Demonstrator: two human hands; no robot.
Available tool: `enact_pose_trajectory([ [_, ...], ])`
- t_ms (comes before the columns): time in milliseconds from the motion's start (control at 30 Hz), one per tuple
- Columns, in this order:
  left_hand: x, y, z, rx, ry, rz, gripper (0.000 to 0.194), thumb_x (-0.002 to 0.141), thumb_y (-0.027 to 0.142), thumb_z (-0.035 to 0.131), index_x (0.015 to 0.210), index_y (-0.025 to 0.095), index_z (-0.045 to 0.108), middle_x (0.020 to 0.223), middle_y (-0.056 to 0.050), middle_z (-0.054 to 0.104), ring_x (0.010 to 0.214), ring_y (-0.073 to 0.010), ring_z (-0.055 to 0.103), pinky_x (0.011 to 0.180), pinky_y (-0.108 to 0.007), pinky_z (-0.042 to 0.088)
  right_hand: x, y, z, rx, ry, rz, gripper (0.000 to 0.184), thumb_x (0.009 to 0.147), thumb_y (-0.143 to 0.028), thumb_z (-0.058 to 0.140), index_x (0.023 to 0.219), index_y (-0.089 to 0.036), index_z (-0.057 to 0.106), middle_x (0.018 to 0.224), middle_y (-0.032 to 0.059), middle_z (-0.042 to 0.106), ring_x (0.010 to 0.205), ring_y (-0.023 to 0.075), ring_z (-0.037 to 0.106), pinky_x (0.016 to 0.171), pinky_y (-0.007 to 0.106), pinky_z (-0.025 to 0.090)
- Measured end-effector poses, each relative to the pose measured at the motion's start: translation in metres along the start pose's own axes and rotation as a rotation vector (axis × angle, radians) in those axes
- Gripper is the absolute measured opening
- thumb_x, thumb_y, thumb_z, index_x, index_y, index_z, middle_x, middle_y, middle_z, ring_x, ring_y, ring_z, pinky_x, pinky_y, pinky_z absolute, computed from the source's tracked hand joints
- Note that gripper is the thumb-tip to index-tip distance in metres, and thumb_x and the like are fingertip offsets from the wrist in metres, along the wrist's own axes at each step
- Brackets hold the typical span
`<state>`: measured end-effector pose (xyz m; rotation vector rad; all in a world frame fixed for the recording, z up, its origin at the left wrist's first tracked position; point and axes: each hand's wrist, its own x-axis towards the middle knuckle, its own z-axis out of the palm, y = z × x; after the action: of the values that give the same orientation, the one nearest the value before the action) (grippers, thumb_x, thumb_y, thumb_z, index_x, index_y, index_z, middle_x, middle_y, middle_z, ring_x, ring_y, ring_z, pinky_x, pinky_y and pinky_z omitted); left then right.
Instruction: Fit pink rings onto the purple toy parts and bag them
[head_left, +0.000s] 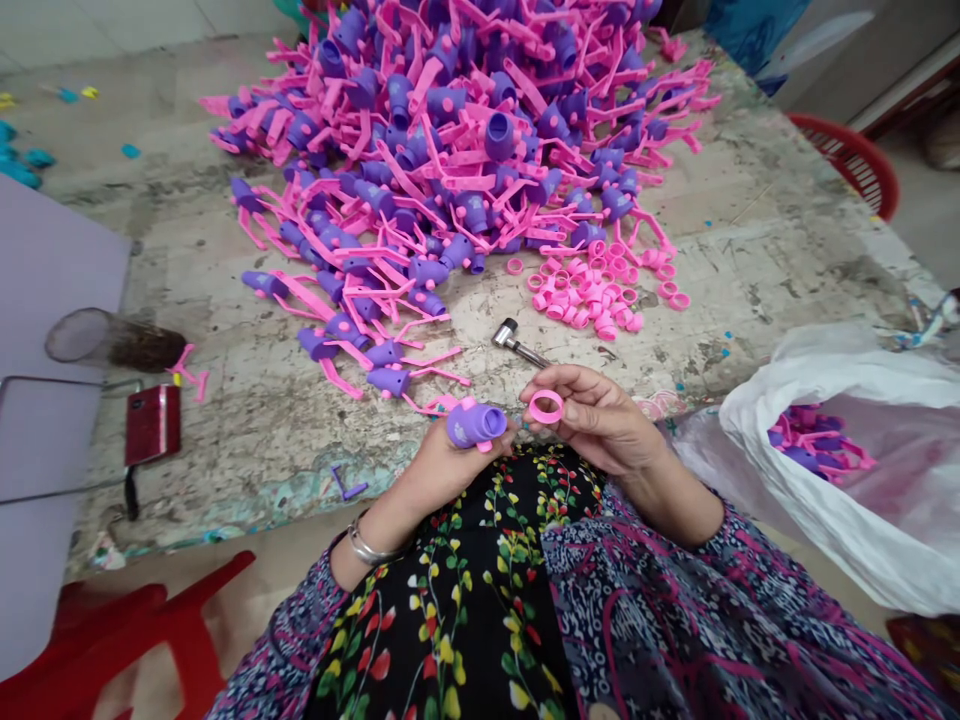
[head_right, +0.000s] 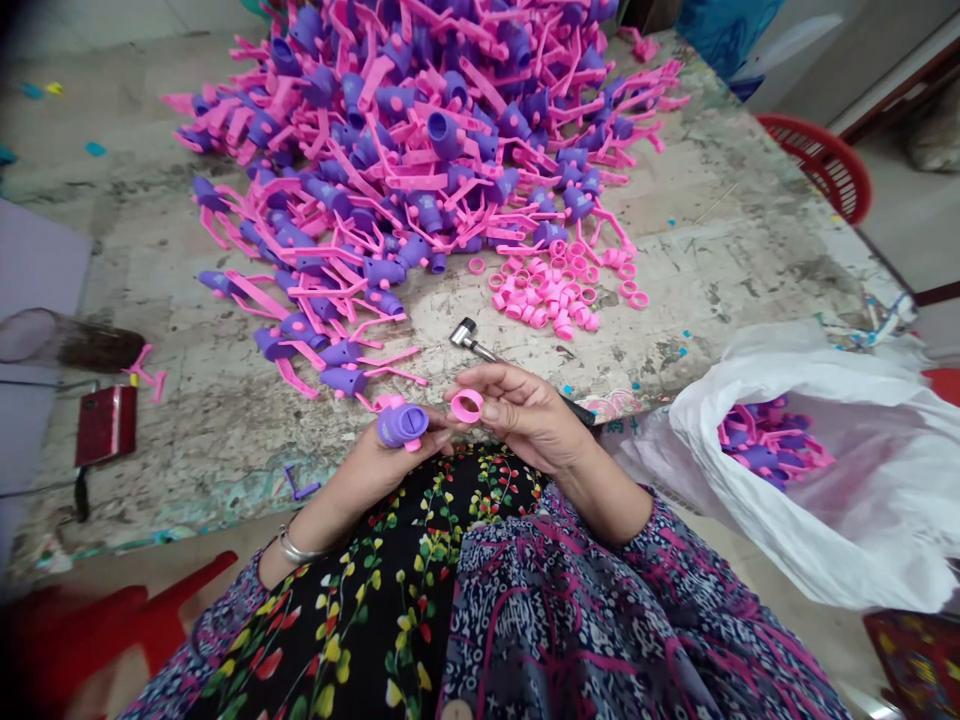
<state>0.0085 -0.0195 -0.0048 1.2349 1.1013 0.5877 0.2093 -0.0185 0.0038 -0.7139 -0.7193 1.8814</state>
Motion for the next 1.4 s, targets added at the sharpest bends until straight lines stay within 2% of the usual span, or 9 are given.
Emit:
enact_pose_trajectory([
  [167,0.000,0.000,0.000,0.042,0.012,-0.005,0.022,0.076,0.038,0.067,0.074,0.016,0.063,0.072,-0.004,0.069,0.070,-0.0181,0.064,0.071,-0.032,0.052,-0.003,-0.002,-0.002,-0.021,-0.047,-0.002,0.024,0.076,-0.028,0.083,0.099,-0.024,0.077,0.100,0.0012,0.076,0.081,0.0108,0.072,0.079,0.022,0.057],
  [400,-0.001,-0.002,0.001,0.076,0.012,-0.004,0.021,0.078,0.037,0.065,0.075,0.017,0.063,0.075,-0.004,0.070,0.072,-0.0185,0.065,0.072,-0.032,0.052,-0.003,-0.002,-0.006,-0.013,-0.122,-0.054,0.020,0.083,-0.024,0.077,0.102,-0.025,0.075,0.104,0.0009,0.074,0.077,0.0099,0.073,0.073,0.021,0.059],
  [600,-0.001,-0.004,0.001,0.129,0.042,-0.008,0.022,0.078,0.037,0.066,0.079,0.016,0.066,0.078,-0.006,0.072,0.071,-0.0187,0.065,0.070,-0.032,0.053,-0.004,-0.003,-0.006,0.010,-0.121,-0.045,0.020,0.079,-0.023,0.080,0.099,-0.025,0.075,0.102,0.0010,0.074,0.077,0.0096,0.072,0.073,0.021,0.060],
  [733,-0.001,-0.006,0.001,0.118,0.037,-0.004,0.021,0.079,0.036,0.066,0.082,0.016,0.066,0.080,-0.006,0.072,0.072,-0.0191,0.066,0.071,-0.033,0.053,-0.005,-0.004,-0.005,0.019,-0.138,-0.049,0.018,0.081,-0.024,0.078,0.099,-0.024,0.075,0.103,0.0018,0.074,0.079,0.0103,0.073,0.076,0.023,0.060],
  [900,-0.002,-0.005,0.001,0.136,0.020,0.025,0.019,0.080,0.036,0.066,0.083,0.017,0.064,0.079,-0.004,0.070,0.071,-0.0177,0.065,0.071,-0.032,0.053,-0.004,-0.003,-0.004,-0.009,-0.112,-0.081,0.015,0.079,-0.023,0.079,0.093,-0.024,0.074,0.099,0.0012,0.074,0.076,0.0109,0.072,0.073,0.024,0.059],
  [1067,-0.002,-0.002,0.001,0.149,-0.014,0.028,0.020,0.082,0.036,0.064,0.077,0.017,0.063,0.079,-0.005,0.070,0.073,-0.0184,0.064,0.073,-0.034,0.052,-0.004,0.001,-0.008,-0.066,-0.033,-0.063,0.025,0.075,-0.027,0.083,0.099,-0.026,0.074,0.099,0.0012,0.075,0.082,0.0131,0.073,0.077,0.025,0.058],
  [1233,-0.002,-0.002,0.001,0.179,-0.043,0.023,0.018,0.082,0.036,0.066,0.085,0.018,0.065,0.077,-0.002,0.068,0.073,-0.0173,0.061,0.072,-0.031,0.049,-0.005,0.002,-0.010,-0.131,0.028,-0.013,0.031,0.072,-0.032,0.086,0.101,-0.026,0.076,0.098,0.0019,0.076,0.083,0.0145,0.072,0.086,0.031,0.057],
  [1400,-0.002,-0.001,-0.002,0.195,-0.197,-0.009,0.023,0.077,0.040,0.071,0.079,0.017,0.064,0.072,-0.001,0.063,0.066,-0.0150,0.053,0.062,-0.027,0.043,-0.005,0.004,-0.012,-0.167,0.025,-0.035,0.026,0.074,-0.031,0.085,0.098,-0.026,0.077,0.096,0.0007,0.075,0.081,0.0119,0.069,0.081,0.026,0.056],
])
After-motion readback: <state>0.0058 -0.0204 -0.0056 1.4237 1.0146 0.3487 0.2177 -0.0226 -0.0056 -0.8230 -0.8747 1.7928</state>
